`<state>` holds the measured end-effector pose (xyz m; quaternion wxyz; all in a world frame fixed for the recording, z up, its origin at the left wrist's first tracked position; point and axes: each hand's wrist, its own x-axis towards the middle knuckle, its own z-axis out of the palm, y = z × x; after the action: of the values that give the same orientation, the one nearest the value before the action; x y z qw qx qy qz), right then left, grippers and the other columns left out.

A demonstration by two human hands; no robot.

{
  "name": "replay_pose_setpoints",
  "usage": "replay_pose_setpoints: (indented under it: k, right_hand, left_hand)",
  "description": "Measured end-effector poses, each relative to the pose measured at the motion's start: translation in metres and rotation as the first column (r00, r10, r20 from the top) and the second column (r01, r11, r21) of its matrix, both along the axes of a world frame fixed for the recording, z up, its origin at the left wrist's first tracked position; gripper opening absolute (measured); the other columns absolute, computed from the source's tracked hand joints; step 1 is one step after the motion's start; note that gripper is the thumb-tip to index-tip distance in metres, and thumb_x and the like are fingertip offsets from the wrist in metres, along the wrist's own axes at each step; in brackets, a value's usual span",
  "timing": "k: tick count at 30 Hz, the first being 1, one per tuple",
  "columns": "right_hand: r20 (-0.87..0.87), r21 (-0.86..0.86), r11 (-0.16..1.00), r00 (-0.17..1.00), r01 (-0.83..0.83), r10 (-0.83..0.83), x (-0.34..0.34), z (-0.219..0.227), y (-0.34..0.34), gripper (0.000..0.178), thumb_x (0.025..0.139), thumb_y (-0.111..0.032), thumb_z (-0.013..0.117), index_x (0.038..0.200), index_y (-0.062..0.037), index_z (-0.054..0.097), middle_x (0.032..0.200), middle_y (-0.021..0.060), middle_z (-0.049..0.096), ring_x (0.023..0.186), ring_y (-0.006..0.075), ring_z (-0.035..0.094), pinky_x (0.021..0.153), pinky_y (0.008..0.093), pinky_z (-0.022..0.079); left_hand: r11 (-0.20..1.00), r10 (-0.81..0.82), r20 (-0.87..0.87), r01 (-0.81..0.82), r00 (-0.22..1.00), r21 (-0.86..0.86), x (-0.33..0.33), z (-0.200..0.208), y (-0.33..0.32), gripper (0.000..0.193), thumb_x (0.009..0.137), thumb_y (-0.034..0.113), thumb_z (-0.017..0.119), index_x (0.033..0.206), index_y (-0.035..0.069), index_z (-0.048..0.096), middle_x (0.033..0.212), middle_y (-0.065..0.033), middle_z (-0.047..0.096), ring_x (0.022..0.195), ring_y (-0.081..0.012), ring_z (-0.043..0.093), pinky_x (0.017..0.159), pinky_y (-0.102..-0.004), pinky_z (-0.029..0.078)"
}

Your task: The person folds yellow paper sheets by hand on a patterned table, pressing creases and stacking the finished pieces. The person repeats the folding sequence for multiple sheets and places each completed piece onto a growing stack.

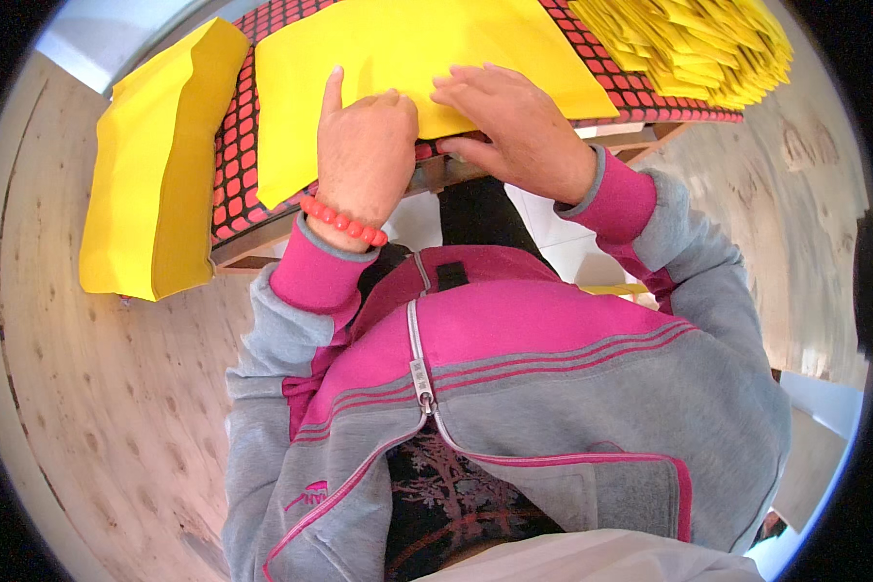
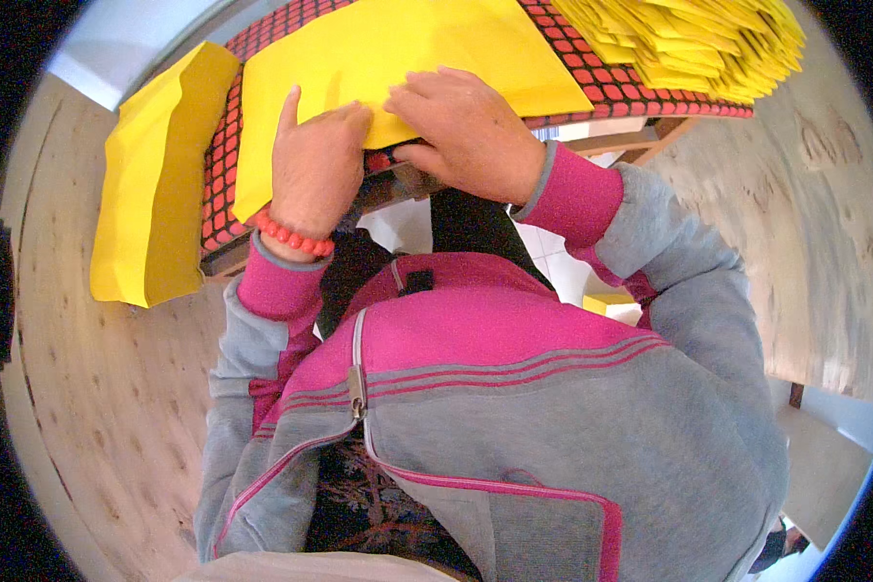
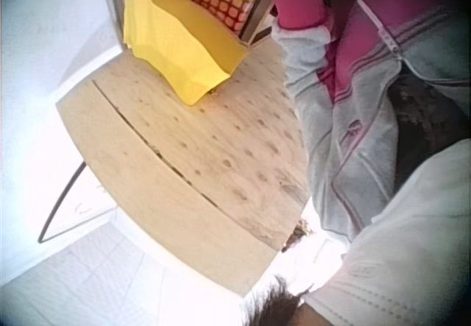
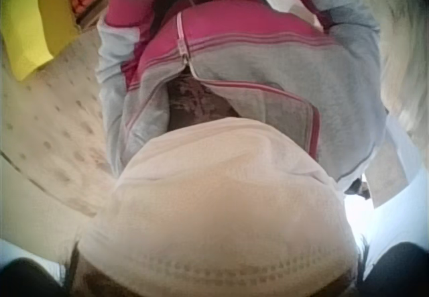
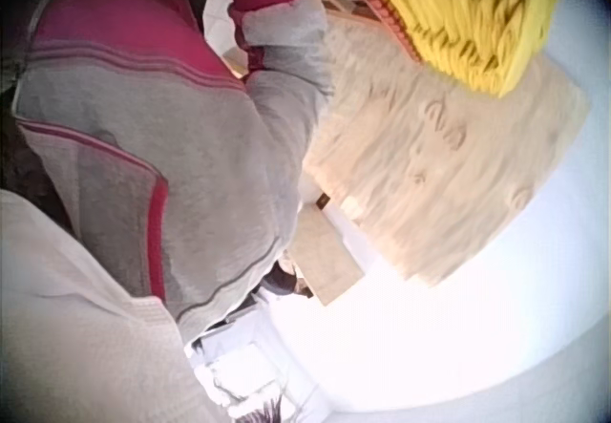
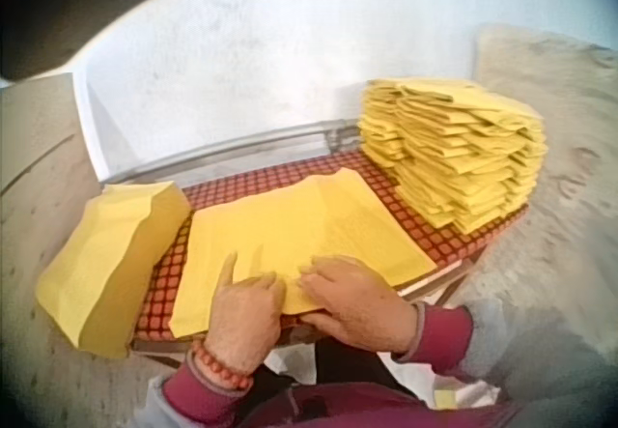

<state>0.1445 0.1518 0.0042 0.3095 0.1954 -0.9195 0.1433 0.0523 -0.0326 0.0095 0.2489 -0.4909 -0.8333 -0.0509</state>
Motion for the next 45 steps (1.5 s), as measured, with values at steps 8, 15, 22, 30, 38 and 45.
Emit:
replay_pose_setpoints:
  k: [8,15,22,30,38,45]
  right_hand:
    - [0.244,-0.034,0.999,0.970,-0.007,0.015,0.011,-0.004,0.087,0.043,0.080,-0.001,0.068,0.123,-0.0028,0.063,0.121,0.0177,0.068,0.110,0.0381,0.065,0.092,0.0429,0.054]
    - [0.468,-0.269,0.963,0.873,-0.010,0.140,0.003,0.019,0.146,0.027,0.093,-0.006,0.069,0.119,-0.0001,0.066,0.106,0.0119,0.071,0.101,0.0234,0.069,0.089,0.0334,0.054]
    - [0.478,-0.565,0.781,0.877,0.266,0.047,-0.023,0.001,0.167,0.037,0.100,-0.024,0.067,0.123,0.0046,0.065,0.109,0.0080,0.072,0.100,0.0147,0.066,0.088,0.0320,0.052]
    - [0.286,-0.396,0.896,0.954,0.199,-0.085,-0.040,-0.021,0.170,0.035,0.102,-0.030,0.061,0.118,0.0009,0.066,0.102,0.0163,0.073,0.095,0.0292,0.069,0.082,0.0385,0.051]
    - [0.158,-0.246,0.911,0.942,0.330,-0.298,-0.045,-0.022,0.153,0.024,0.101,-0.027,0.060,0.101,-0.0037,0.060,0.085,0.0236,0.063,0.082,0.0448,0.062,0.068,0.0504,0.047]
    - [0.114,-0.226,0.899,0.926,0.376,-0.359,-0.048,-0.023,0.146,0.021,0.100,-0.026,0.059,0.100,-0.0051,0.058,0.084,0.0236,0.063,0.082,0.0454,0.063,0.067,0.0531,0.047]
  left_hand:
    - [0.997,0.078,0.196,-0.076,0.977,-0.017,-0.025,0.006,-0.061,0.027,0.079,0.001,0.065,0.104,0.008,0.073,0.107,-0.0094,0.075,0.097,-0.0288,0.072,0.117,-0.0522,0.036]
    - [0.964,-0.045,0.826,-0.191,0.562,0.183,-0.069,0.011,-0.123,0.023,0.097,0.009,0.068,0.120,0.006,0.072,0.107,-0.0031,0.076,0.097,-0.0085,0.066,0.099,-0.0310,0.049]
    - [0.752,-0.349,0.815,-0.381,0.464,0.538,-0.100,-0.015,-0.105,0.032,0.103,0.012,0.061,0.128,-0.007,0.063,0.118,-0.0060,0.071,0.105,-0.0109,0.064,0.094,-0.0267,0.050]
    - [0.826,-0.014,0.594,-0.325,0.805,0.460,-0.117,-0.026,-0.092,0.021,0.101,0.015,0.062,0.109,-0.003,0.065,0.087,-0.0179,0.068,0.078,-0.0241,0.065,0.073,-0.0349,0.050]
    - [0.866,0.199,0.469,-0.379,0.861,0.328,-0.110,-0.015,-0.078,0.021,0.102,0.020,0.059,0.103,0.000,0.065,0.086,-0.0234,0.064,0.079,-0.0356,0.064,0.071,-0.0406,0.049]
    - [0.874,0.382,0.304,-0.448,0.873,0.188,-0.110,-0.016,-0.071,0.020,0.100,0.021,0.058,0.103,0.003,0.067,0.085,-0.0247,0.067,0.083,-0.0451,0.066,0.070,-0.0503,0.051]
